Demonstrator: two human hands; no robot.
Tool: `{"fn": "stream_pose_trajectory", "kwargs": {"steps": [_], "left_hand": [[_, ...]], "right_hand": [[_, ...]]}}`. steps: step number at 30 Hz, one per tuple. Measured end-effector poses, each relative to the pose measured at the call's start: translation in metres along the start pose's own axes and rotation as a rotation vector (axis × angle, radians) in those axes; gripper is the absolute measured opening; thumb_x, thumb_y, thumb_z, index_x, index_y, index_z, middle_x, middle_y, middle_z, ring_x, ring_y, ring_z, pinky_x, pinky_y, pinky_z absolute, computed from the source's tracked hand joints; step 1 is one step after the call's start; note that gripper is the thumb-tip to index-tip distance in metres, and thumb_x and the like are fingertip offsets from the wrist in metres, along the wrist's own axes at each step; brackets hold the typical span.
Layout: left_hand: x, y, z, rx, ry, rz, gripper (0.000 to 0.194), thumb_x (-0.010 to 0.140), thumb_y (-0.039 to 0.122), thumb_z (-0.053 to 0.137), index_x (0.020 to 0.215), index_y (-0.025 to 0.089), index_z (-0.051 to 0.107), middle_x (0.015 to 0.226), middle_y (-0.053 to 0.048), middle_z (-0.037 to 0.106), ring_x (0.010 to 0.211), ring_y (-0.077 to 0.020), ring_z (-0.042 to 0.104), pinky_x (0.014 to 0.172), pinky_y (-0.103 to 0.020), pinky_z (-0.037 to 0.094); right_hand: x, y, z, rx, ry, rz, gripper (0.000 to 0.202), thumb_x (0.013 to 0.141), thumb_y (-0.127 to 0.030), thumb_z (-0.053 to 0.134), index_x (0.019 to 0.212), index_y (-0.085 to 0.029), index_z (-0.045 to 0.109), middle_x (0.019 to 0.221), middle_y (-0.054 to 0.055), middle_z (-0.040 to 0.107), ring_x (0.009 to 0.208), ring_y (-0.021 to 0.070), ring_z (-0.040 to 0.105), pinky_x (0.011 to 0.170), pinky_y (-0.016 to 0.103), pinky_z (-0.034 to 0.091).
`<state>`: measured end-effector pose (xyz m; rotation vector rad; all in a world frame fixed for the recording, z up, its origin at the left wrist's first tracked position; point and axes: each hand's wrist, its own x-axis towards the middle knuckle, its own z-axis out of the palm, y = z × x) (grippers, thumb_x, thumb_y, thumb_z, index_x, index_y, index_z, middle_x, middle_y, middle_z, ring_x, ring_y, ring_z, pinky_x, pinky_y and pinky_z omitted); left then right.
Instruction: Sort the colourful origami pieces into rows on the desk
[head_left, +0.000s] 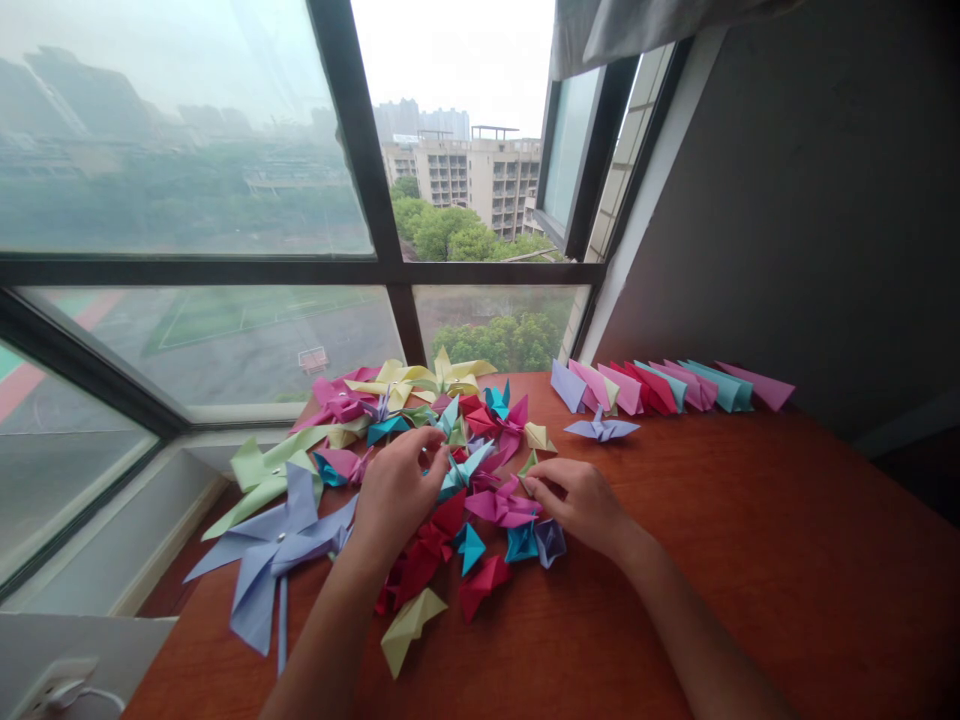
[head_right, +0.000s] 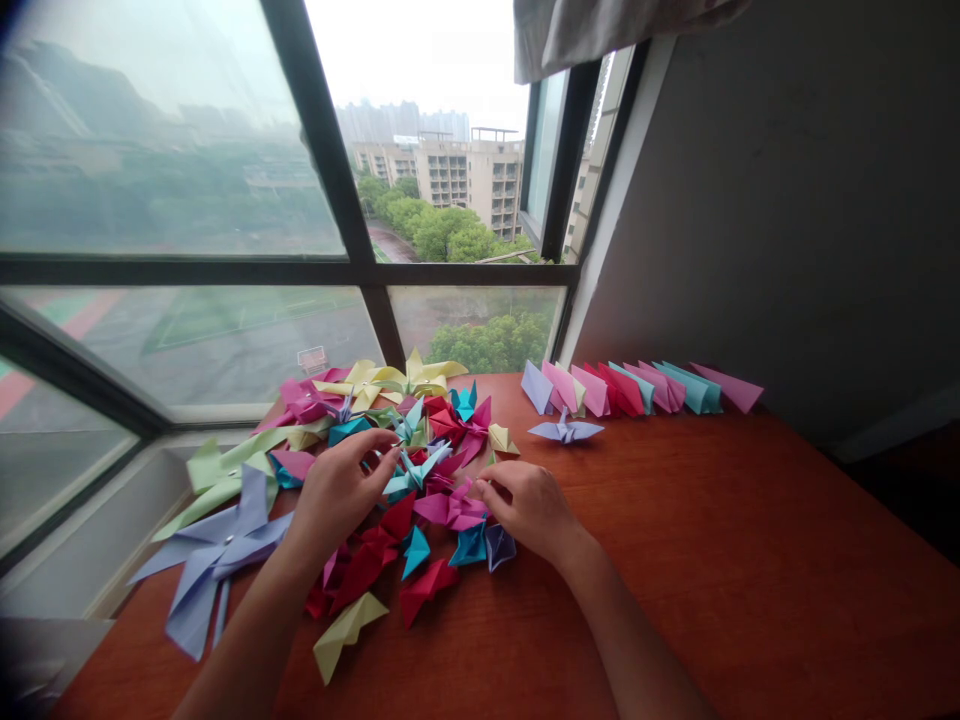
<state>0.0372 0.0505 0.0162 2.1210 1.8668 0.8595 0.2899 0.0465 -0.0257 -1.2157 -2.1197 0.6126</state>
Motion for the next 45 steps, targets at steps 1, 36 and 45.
{"fn": "stream_pose_trajectory", "kwargs": {"steps": [1, 36, 45], "left_hand": [[0.0, 0.0, 0.0, -0.003, -0.007, -0.009, 0.017, 0.089, 0.032, 0.055, 0.096, 0.022, 0.067, 0.086, -0.003, 0.073, 0.075, -0.0197, 0.066, 0.066, -0.028, 0.044], [-0.011, 0.031, 0.002, -0.59, -0.064, 0.128, 0.005, 0.086, 0.023, 0.067, 0.086, 0.019, 0.071, 0.078, -0.001, 0.073, 0.068, -0.0133, 0.065, 0.066, -0.022, 0.051], [-0.018, 0.045, 0.012, -0.407, -0.069, 0.313, 0.006, 0.083, 0.016, 0.069, 0.086, 0.021, 0.071, 0.078, 0.001, 0.074, 0.066, -0.0123, 0.065, 0.066, -0.022, 0.05]], "right_hand": [[0.0, 0.0, 0.0, 0.001, -0.003, 0.0, 0.02, 0.095, -0.031, 0.055, 0.085, -0.022, 0.07, 0.082, 0.001, 0.073, 0.076, 0.0163, 0.064, 0.07, 0.026, 0.043], [-0.002, -0.009, -0.002, 0.389, 0.184, 0.029, 0.016, 0.091, -0.031, 0.06, 0.094, -0.02, 0.07, 0.083, 0.003, 0.069, 0.07, 0.0142, 0.061, 0.063, 0.025, 0.047], [-0.004, -0.022, 0.004, 0.244, 0.156, -0.16, 0.011, 0.089, -0.027, 0.063, 0.087, -0.019, 0.07, 0.077, 0.003, 0.069, 0.064, 0.0127, 0.059, 0.061, 0.024, 0.045]]}}
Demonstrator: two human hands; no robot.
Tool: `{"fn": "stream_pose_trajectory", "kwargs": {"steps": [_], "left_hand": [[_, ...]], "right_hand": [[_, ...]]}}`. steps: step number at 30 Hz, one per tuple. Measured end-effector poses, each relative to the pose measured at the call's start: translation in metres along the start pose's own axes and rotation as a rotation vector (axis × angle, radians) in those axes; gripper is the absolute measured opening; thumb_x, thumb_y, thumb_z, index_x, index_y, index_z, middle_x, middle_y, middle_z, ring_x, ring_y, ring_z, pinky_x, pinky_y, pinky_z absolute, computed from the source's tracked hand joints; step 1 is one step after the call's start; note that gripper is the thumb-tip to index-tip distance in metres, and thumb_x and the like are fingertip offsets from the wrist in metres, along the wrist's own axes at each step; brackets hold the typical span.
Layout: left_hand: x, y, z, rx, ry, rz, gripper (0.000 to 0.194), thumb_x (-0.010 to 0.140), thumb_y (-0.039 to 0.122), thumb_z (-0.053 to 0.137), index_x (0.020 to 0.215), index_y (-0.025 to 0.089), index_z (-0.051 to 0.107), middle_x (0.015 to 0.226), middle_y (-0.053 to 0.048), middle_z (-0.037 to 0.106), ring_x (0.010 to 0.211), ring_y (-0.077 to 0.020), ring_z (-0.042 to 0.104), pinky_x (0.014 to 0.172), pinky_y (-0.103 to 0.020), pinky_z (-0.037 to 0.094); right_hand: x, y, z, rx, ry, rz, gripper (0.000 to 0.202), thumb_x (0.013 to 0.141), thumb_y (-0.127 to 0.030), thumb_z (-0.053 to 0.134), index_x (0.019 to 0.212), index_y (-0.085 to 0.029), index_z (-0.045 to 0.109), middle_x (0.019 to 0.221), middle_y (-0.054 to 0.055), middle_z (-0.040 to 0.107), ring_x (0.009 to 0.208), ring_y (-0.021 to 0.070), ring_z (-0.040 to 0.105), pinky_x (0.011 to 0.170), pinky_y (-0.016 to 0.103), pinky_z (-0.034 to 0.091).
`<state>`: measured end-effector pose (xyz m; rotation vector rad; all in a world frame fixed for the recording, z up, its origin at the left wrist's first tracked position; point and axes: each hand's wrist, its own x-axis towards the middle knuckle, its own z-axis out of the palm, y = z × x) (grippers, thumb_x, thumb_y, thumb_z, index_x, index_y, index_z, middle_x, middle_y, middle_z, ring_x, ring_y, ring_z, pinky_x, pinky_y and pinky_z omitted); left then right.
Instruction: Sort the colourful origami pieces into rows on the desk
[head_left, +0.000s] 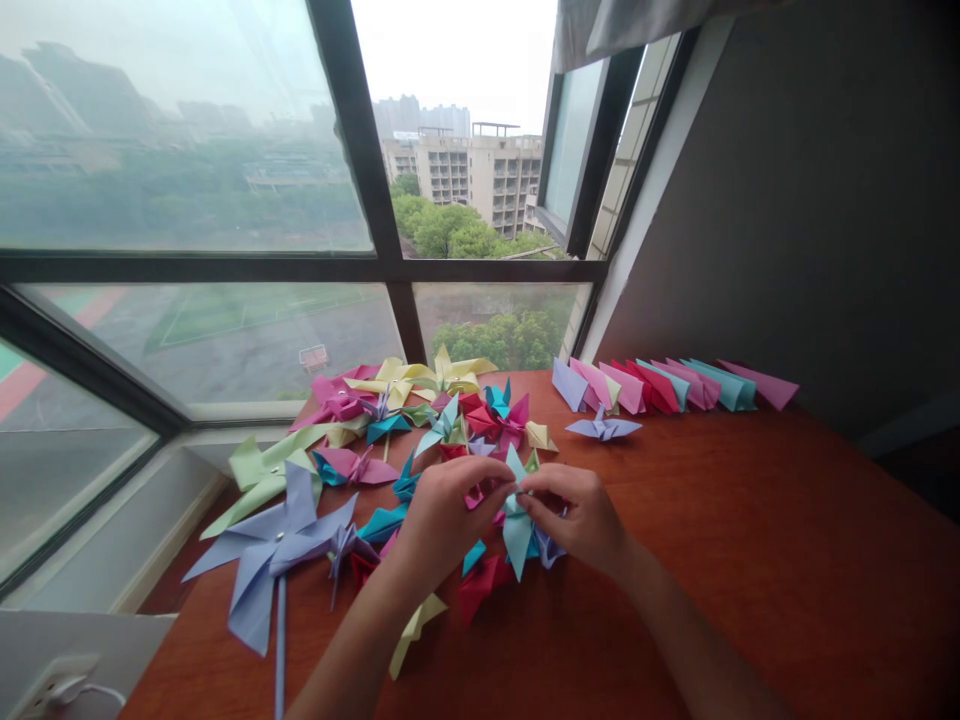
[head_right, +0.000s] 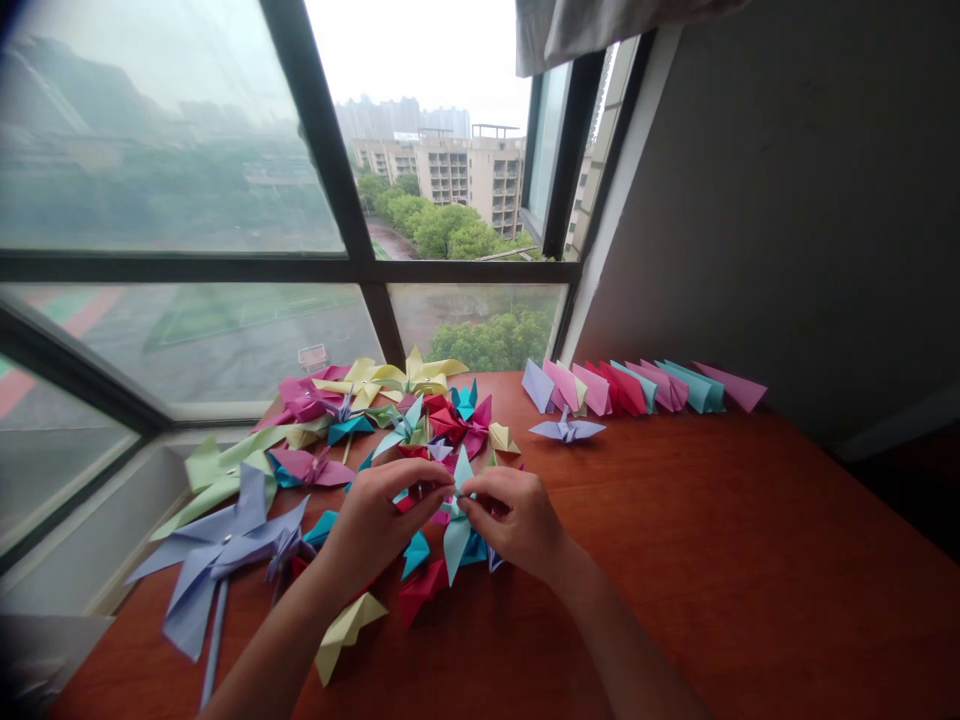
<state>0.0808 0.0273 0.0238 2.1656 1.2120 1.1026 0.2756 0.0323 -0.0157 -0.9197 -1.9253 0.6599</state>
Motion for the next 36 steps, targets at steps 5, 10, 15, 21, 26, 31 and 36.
{"fn": "stream_pose_trajectory", "kwargs": {"steps": [5, 10, 15, 21, 26, 31, 36], "left_hand": [[0.0015, -0.0013, -0.0047, 0.025, -0.042, -0.011, 0.007, 0.085, 0.017, 0.066, 0.087, 0.021, 0.071, 0.078, 0.0, 0.074, 0.067, -0.0137, 0.066, 0.064, -0.023, 0.05], [0.0017, -0.0027, -0.0066, 0.032, -0.105, -0.015, 0.013, 0.085, 0.012, 0.062, 0.09, 0.021, 0.07, 0.083, -0.002, 0.074, 0.072, -0.0151, 0.066, 0.068, -0.024, 0.05], [-0.0003, -0.0012, -0.004, -0.02, -0.11, -0.016, 0.013, 0.085, 0.012, 0.062, 0.091, 0.021, 0.069, 0.083, -0.001, 0.072, 0.074, -0.0143, 0.064, 0.07, -0.024, 0.049], [-0.0002, 0.0019, -0.0038, -0.042, -0.063, -0.016, 0.014, 0.084, 0.008, 0.059, 0.088, 0.02, 0.067, 0.079, -0.001, 0.068, 0.07, -0.0133, 0.06, 0.068, -0.024, 0.047], [0.0018, 0.0037, -0.0063, -0.03, -0.037, -0.018, 0.01, 0.086, 0.012, 0.058, 0.084, 0.019, 0.064, 0.076, -0.001, 0.065, 0.069, -0.0137, 0.058, 0.066, -0.025, 0.046], [0.0006, 0.0048, -0.0058, -0.082, -0.048, -0.029, 0.006, 0.089, 0.017, 0.057, 0.089, 0.019, 0.062, 0.081, -0.003, 0.066, 0.071, -0.014, 0.058, 0.067, -0.025, 0.048], [-0.0008, 0.0026, -0.0018, -0.049, -0.097, 0.002, 0.009, 0.087, 0.015, 0.057, 0.086, 0.02, 0.064, 0.082, -0.003, 0.067, 0.073, -0.0152, 0.06, 0.067, -0.026, 0.048]], "right_hand": [[0.0006, 0.0009, -0.0026, -0.029, -0.001, -0.004, 0.009, 0.088, -0.025, 0.063, 0.086, -0.02, 0.07, 0.079, 0.004, 0.071, 0.067, 0.0141, 0.062, 0.064, 0.025, 0.048], [0.0007, 0.0013, -0.0045, -0.044, 0.0, 0.007, 0.011, 0.088, -0.026, 0.061, 0.087, -0.019, 0.07, 0.078, 0.004, 0.072, 0.064, 0.0139, 0.061, 0.064, 0.025, 0.049], [-0.0003, 0.0026, -0.0033, -0.027, -0.013, 0.001, 0.011, 0.089, -0.026, 0.062, 0.088, -0.019, 0.071, 0.078, 0.004, 0.072, 0.066, 0.0136, 0.063, 0.063, 0.024, 0.048], [-0.001, 0.0028, -0.0022, -0.039, -0.022, -0.01, 0.012, 0.089, -0.027, 0.062, 0.087, -0.019, 0.071, 0.077, 0.004, 0.072, 0.064, 0.0137, 0.063, 0.063, 0.024, 0.049], [-0.0007, 0.0017, -0.0017, -0.038, -0.035, -0.004, 0.011, 0.088, -0.025, 0.062, 0.086, -0.019, 0.071, 0.077, 0.004, 0.072, 0.062, 0.0136, 0.061, 0.063, 0.025, 0.048], [-0.0002, 0.0012, -0.0026, -0.037, -0.02, -0.008, 0.011, 0.088, -0.026, 0.062, 0.085, -0.019, 0.071, 0.075, 0.003, 0.071, 0.063, 0.0135, 0.061, 0.062, 0.025, 0.048], [-0.0002, 0.0001, -0.003, -0.027, -0.021, -0.008, 0.012, 0.088, -0.027, 0.062, 0.086, -0.019, 0.071, 0.077, 0.004, 0.072, 0.064, 0.0138, 0.062, 0.063, 0.025, 0.048]]}}
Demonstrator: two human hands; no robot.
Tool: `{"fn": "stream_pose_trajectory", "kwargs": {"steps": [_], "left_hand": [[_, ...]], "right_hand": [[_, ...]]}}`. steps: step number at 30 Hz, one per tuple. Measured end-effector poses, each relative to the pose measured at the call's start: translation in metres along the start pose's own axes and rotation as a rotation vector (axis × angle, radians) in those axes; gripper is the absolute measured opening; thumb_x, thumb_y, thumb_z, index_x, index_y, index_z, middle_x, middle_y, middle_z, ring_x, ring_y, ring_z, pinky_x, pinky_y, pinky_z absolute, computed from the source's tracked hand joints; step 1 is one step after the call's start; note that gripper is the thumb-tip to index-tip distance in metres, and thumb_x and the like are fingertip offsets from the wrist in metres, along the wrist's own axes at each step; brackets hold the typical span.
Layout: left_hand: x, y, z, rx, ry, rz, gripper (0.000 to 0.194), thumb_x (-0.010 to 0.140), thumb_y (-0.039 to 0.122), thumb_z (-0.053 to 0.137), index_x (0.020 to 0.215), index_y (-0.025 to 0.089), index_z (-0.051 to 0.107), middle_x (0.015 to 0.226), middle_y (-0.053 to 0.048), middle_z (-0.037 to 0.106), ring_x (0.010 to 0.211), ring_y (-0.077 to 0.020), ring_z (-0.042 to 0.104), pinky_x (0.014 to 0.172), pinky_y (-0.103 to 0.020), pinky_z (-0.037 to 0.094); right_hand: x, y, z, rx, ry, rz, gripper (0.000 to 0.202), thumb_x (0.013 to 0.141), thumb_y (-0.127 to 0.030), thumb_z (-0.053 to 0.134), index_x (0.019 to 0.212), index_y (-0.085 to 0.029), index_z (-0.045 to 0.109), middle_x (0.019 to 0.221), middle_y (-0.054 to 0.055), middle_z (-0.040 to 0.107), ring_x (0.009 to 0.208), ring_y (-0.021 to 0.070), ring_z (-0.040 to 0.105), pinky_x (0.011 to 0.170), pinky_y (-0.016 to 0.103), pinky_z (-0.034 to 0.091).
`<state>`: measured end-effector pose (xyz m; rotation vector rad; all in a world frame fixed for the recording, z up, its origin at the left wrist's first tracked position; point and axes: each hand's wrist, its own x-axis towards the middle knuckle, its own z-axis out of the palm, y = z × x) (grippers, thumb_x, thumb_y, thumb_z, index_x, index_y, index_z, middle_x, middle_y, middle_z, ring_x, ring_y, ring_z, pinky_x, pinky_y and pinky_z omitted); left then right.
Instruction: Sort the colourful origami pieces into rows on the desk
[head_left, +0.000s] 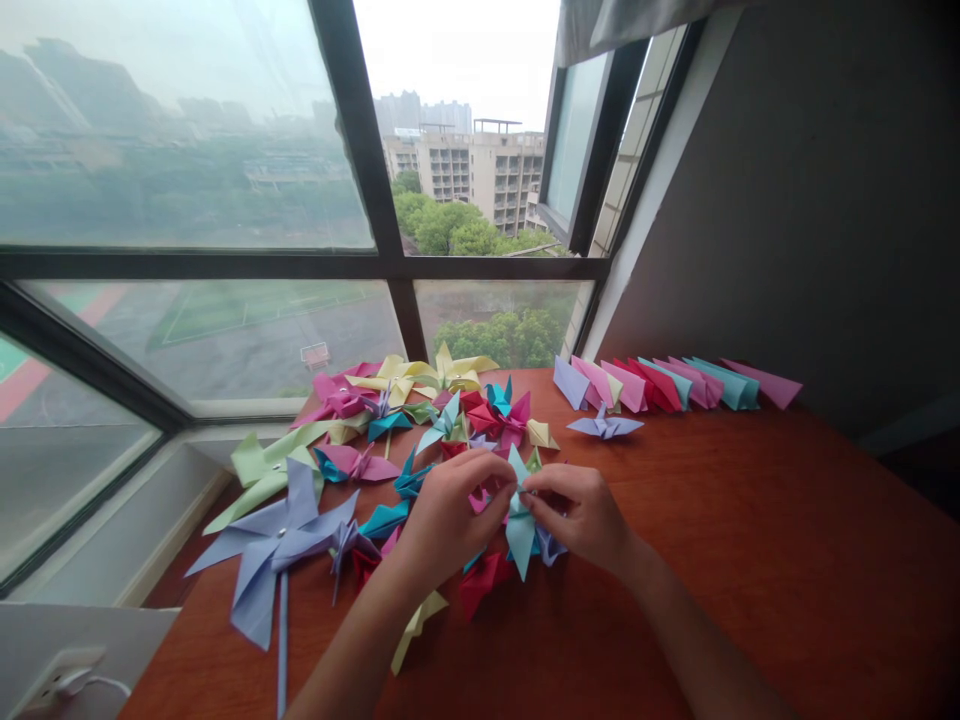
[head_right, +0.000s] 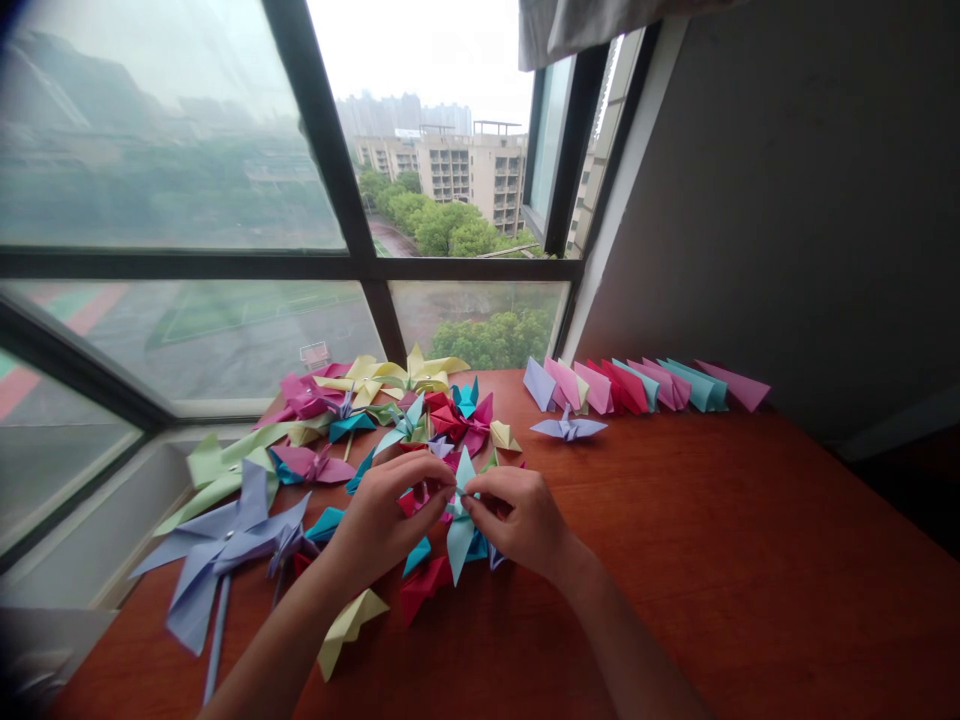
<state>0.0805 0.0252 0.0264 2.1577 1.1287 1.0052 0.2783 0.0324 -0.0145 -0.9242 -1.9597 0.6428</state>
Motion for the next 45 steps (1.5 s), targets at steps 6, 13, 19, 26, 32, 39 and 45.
{"fn": "stream_pose_trajectory", "kwargs": {"steps": [6, 13, 19, 26, 32, 39, 45], "left_hand": [[-0.0003, 0.0027, 0.0002, 0.035, 0.038, 0.02, 0.011, 0.086, 0.013, 0.058, 0.083, 0.021, 0.064, 0.082, -0.003, 0.069, 0.077, -0.0162, 0.063, 0.073, -0.027, 0.048], [0.0006, 0.0055, -0.0001, 0.027, 0.093, 0.016, 0.01, 0.084, 0.013, 0.059, 0.083, 0.021, 0.067, 0.079, -0.003, 0.069, 0.073, -0.0163, 0.063, 0.071, -0.028, 0.049], [0.0019, 0.0031, -0.0062, -0.019, 0.184, -0.023, 0.007, 0.085, 0.015, 0.06, 0.082, 0.019, 0.064, 0.077, -0.002, 0.066, 0.068, -0.0142, 0.06, 0.065, -0.025, 0.048], [-0.0012, 0.0, -0.0011, 0.091, 0.043, 0.05, 0.013, 0.086, 0.013, 0.057, 0.092, 0.021, 0.065, 0.085, -0.003, 0.069, 0.076, -0.0158, 0.063, 0.071, -0.027, 0.049], [-0.0018, -0.0036, -0.0018, 0.299, 0.022, 0.169, 0.014, 0.089, 0.014, 0.054, 0.094, 0.02, 0.065, 0.089, -0.004, 0.072, 0.083, -0.0189, 0.066, 0.076, -0.03, 0.05], [-0.0002, -0.0024, -0.0047, 0.388, 0.095, 0.245, 0.014, 0.086, 0.012, 0.054, 0.09, 0.02, 0.064, 0.085, -0.003, 0.071, 0.079, -0.0176, 0.066, 0.073, -0.028, 0.05], [-0.0014, -0.0039, -0.0067, 0.281, 0.155, 0.059, 0.008, 0.09, 0.018, 0.056, 0.089, 0.02, 0.063, 0.083, -0.002, 0.069, 0.076, -0.0163, 0.063, 0.072, -0.027, 0.047]], "right_hand": [[0.0008, -0.0024, -0.0006, 0.021, -0.009, -0.002, 0.013, 0.089, -0.027, 0.062, 0.085, -0.019, 0.071, 0.077, 0.004, 0.072, 0.065, 0.0141, 0.063, 0.062, 0.025, 0.047], [0.0002, -0.0031, -0.0009, -0.022, 0.023, -0.02, 0.013, 0.09, -0.026, 0.06, 0.084, -0.02, 0.07, 0.076, 0.003, 0.071, 0.064, 0.0138, 0.062, 0.064, 0.025, 0.049], [-0.0004, -0.0014, -0.001, -0.106, 0.064, -0.04, 0.011, 0.088, -0.022, 0.059, 0.083, -0.021, 0.069, 0.074, 0.003, 0.069, 0.064, 0.0145, 0.06, 0.065, 0.027, 0.048], [-0.0009, -0.0023, 0.0001, -0.096, 0.019, -0.052, 0.01, 0.089, -0.023, 0.06, 0.085, -0.022, 0.068, 0.075, 0.003, 0.07, 0.063, 0.0144, 0.06, 0.065, 0.027, 0.047], [-0.0017, -0.0018, 0.0007, -0.093, 0.014, -0.05, 0.009, 0.088, -0.023, 0.06, 0.086, -0.021, 0.069, 0.077, 0.003, 0.071, 0.065, 0.0141, 0.061, 0.068, 0.026, 0.048], [-0.0011, -0.0007, -0.0005, -0.106, 0.014, -0.05, 0.009, 0.088, -0.022, 0.06, 0.084, -0.02, 0.068, 0.076, 0.002, 0.07, 0.063, 0.0134, 0.059, 0.064, 0.025, 0.045], [0.0003, -0.001, -0.0027, -0.126, 0.149, 0.063, 0.009, 0.088, -0.023, 0.06, 0.083, -0.019, 0.067, 0.068, 0.0, 0.065, 0.059, 0.0124, 0.057, 0.058, 0.024, 0.043]]}}
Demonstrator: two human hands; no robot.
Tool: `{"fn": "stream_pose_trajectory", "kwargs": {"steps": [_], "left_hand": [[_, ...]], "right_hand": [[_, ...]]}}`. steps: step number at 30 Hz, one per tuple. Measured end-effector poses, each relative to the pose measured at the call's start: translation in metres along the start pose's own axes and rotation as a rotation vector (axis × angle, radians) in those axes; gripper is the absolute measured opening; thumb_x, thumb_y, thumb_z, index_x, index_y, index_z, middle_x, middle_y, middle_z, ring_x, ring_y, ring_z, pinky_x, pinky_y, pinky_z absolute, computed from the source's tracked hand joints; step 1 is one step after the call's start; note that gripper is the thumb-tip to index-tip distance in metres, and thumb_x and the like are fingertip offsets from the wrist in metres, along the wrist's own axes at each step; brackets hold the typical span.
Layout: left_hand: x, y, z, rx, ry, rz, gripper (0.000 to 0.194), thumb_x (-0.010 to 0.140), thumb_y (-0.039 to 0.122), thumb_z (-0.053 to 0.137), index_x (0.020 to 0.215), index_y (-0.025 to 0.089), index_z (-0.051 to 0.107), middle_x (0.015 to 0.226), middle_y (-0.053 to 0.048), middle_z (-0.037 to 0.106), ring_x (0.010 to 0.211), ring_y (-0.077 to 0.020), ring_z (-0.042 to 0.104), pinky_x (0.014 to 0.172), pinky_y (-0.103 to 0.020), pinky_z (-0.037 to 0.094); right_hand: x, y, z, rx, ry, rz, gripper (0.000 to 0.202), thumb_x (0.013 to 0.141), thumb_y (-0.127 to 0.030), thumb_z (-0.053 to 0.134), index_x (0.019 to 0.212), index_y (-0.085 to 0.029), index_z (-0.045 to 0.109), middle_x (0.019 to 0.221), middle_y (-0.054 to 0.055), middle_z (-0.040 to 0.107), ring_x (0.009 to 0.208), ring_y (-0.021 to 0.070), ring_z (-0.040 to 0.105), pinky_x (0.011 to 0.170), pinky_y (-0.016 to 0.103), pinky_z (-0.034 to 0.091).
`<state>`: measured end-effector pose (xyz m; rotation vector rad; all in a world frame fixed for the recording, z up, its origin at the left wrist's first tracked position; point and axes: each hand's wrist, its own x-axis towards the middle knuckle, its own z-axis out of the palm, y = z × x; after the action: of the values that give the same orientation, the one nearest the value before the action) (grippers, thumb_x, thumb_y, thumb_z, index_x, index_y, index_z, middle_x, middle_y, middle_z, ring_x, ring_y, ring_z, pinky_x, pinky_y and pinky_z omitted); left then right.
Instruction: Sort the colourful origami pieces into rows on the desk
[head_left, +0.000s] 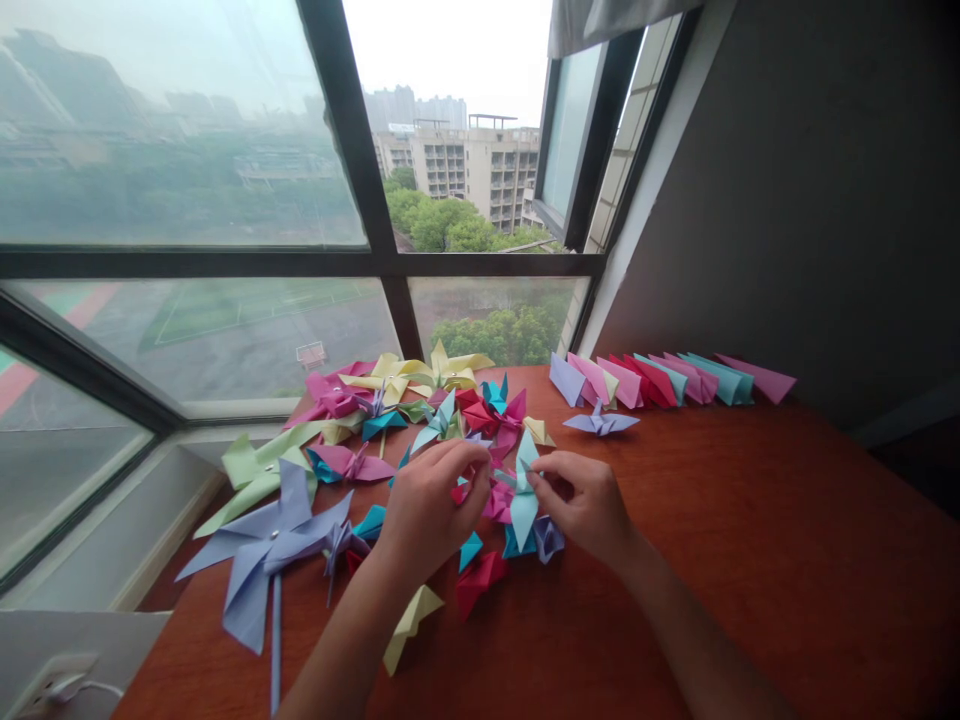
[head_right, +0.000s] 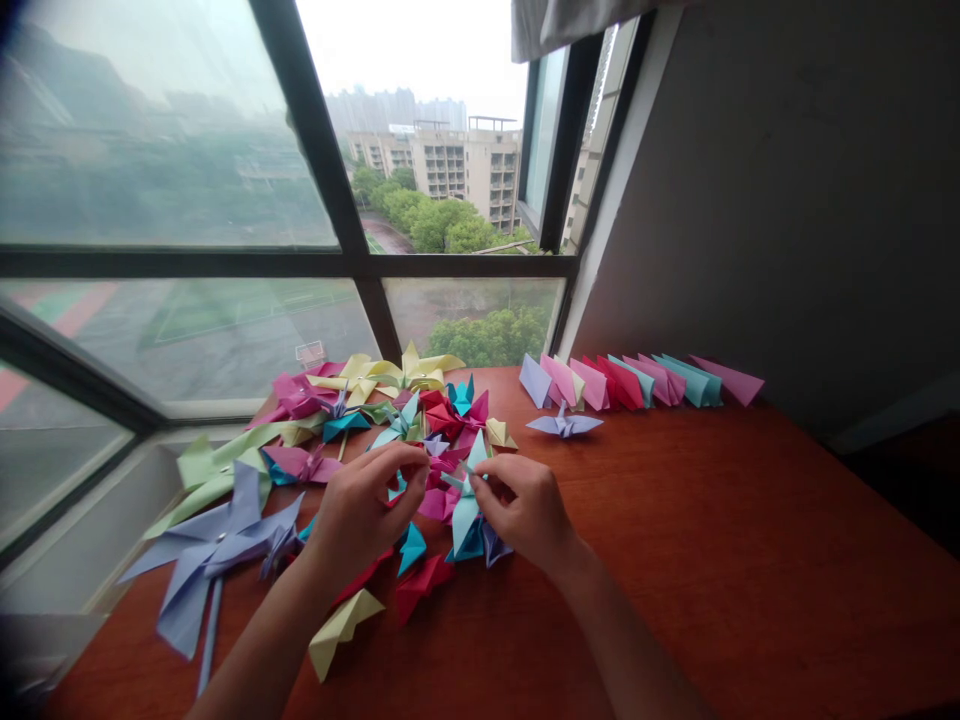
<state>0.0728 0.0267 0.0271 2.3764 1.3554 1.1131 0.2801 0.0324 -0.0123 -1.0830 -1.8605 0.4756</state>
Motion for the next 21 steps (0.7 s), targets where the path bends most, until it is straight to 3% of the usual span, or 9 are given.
{"fn": "stream_pose_trajectory", "kwargs": {"steps": [4, 10, 17, 19, 21], "left_hand": [[0.0, 0.006, 0.003, -0.049, -0.126, -0.101, 0.017, 0.094, 0.029, 0.055, 0.085, 0.02, 0.065, 0.078, -0.002, 0.068, 0.073, -0.0163, 0.061, 0.07, -0.028, 0.044], [0.0, 0.011, 0.01, -0.145, -0.232, -0.222, 0.021, 0.094, 0.035, 0.055, 0.085, 0.02, 0.066, 0.077, -0.001, 0.068, 0.071, -0.016, 0.061, 0.066, -0.026, 0.042], [-0.001, 0.0, 0.014, -0.165, -0.117, -0.299, 0.01, 0.088, 0.021, 0.055, 0.084, 0.019, 0.064, 0.078, 0.0, 0.068, 0.072, -0.0155, 0.061, 0.068, -0.025, 0.042], [0.0, -0.001, 0.013, -0.121, -0.09, -0.316, 0.009, 0.087, 0.019, 0.055, 0.081, 0.019, 0.062, 0.077, 0.0, 0.067, 0.071, -0.0156, 0.06, 0.067, -0.025, 0.041], [0.002, -0.002, 0.01, -0.078, -0.088, -0.322, 0.009, 0.086, 0.019, 0.055, 0.079, 0.019, 0.061, 0.075, 0.0, 0.066, 0.07, -0.0159, 0.059, 0.065, -0.026, 0.041]], "right_hand": [[0.0, 0.0, -0.001, 0.022, 0.082, 0.113, 0.012, 0.091, -0.026, 0.058, 0.082, -0.02, 0.063, 0.062, -0.002, 0.062, 0.054, 0.0114, 0.056, 0.055, 0.022, 0.042], [-0.003, -0.001, 0.002, 0.04, 0.107, 0.104, 0.011, 0.091, -0.028, 0.059, 0.085, -0.021, 0.061, 0.066, -0.002, 0.067, 0.057, 0.0122, 0.06, 0.056, 0.022, 0.045], [-0.006, -0.003, 0.0, 0.136, -0.027, -0.009, 0.018, 0.093, -0.035, 0.056, 0.089, -0.02, 0.065, 0.07, 0.001, 0.066, 0.06, 0.0134, 0.059, 0.056, 0.024, 0.044], [-0.006, -0.002, -0.003, 0.145, 0.031, -0.039, 0.021, 0.094, -0.036, 0.054, 0.087, -0.02, 0.066, 0.072, 0.002, 0.066, 0.064, 0.0145, 0.06, 0.06, 0.025, 0.046], [-0.005, -0.001, -0.005, 0.134, 0.168, 0.012, 0.017, 0.093, -0.034, 0.056, 0.089, -0.02, 0.065, 0.076, 0.002, 0.067, 0.067, 0.0147, 0.06, 0.063, 0.026, 0.047]]}}
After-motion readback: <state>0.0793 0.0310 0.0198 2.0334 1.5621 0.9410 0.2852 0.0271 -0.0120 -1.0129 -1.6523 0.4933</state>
